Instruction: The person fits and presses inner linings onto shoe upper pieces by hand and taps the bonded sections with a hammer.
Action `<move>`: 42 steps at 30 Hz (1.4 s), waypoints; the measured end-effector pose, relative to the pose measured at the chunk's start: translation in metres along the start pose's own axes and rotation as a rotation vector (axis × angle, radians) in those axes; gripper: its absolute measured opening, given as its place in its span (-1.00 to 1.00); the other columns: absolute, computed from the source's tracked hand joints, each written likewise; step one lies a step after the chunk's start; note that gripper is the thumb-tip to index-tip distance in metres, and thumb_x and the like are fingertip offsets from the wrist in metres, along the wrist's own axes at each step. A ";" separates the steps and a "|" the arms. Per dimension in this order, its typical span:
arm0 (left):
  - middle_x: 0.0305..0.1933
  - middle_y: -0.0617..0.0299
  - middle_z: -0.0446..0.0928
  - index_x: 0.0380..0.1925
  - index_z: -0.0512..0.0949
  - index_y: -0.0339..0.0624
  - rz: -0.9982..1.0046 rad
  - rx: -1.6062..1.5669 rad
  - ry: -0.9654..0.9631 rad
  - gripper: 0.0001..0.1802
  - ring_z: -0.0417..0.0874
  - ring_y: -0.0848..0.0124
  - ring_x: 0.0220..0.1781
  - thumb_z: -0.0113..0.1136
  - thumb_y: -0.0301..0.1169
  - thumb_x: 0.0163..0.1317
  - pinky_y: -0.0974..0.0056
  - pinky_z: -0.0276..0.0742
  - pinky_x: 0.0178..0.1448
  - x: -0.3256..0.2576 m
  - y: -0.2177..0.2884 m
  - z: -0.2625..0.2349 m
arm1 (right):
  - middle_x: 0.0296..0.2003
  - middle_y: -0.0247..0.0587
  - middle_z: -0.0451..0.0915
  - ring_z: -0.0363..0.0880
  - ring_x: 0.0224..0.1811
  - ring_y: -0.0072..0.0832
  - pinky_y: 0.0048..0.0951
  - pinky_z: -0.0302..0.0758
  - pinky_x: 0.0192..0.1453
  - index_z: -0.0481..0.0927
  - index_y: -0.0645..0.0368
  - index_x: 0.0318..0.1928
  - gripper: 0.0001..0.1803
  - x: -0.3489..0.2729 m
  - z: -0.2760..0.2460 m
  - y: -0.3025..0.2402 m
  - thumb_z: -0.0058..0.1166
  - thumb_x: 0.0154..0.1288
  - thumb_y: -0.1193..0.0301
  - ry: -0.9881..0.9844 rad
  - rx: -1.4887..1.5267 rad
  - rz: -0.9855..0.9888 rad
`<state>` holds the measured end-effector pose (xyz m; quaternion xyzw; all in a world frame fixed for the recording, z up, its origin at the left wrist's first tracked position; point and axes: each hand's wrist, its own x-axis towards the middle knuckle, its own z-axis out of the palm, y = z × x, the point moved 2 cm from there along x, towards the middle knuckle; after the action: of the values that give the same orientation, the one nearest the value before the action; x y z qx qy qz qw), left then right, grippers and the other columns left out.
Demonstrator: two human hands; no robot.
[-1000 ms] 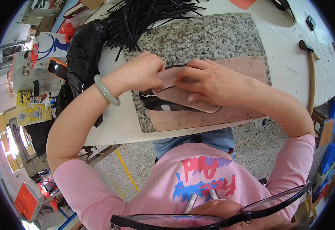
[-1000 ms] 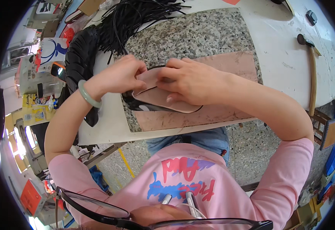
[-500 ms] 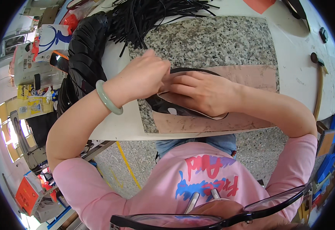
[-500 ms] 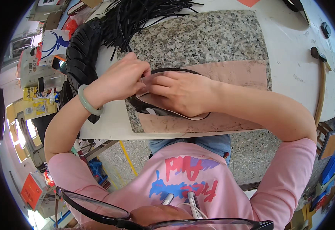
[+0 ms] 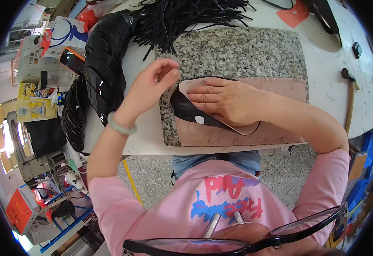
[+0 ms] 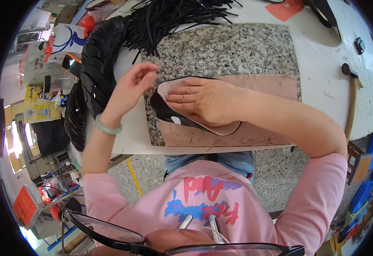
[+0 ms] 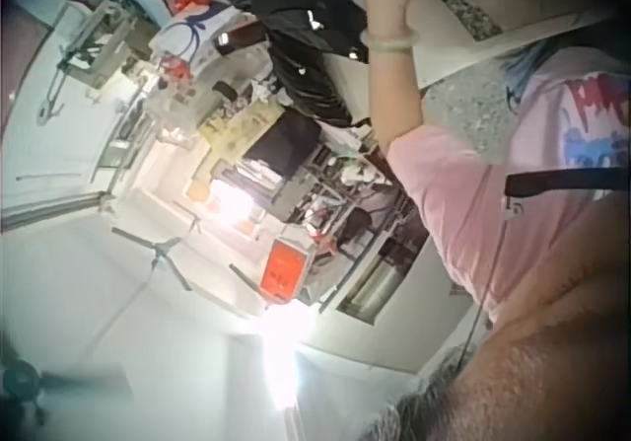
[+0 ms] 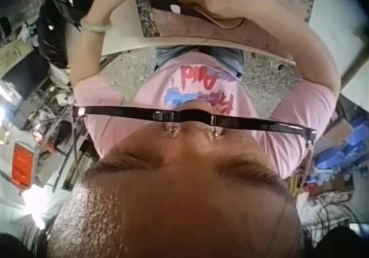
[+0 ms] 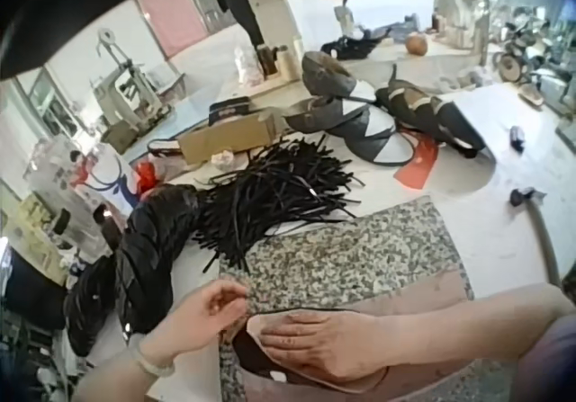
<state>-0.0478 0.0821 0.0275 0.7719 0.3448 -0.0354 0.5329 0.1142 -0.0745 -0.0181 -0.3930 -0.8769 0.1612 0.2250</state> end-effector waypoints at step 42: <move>-0.43 0.04 0.66 -0.22 0.68 -0.22 0.516 0.028 0.150 -0.77 0.58 0.33 -0.48 0.20 -0.49 0.09 0.27 0.51 -0.27 0.026 -0.016 0.027 | -0.11 -0.05 0.57 0.54 -0.20 -0.23 -0.30 0.49 -0.17 0.54 0.08 0.09 -0.45 -0.004 0.026 -0.027 0.37 0.03 0.35 0.436 -0.321 0.485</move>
<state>-0.0291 0.0750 -0.0079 0.8421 0.1747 0.1540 0.4865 0.0867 -0.0971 -0.0286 -0.6450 -0.7038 -0.0176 0.2971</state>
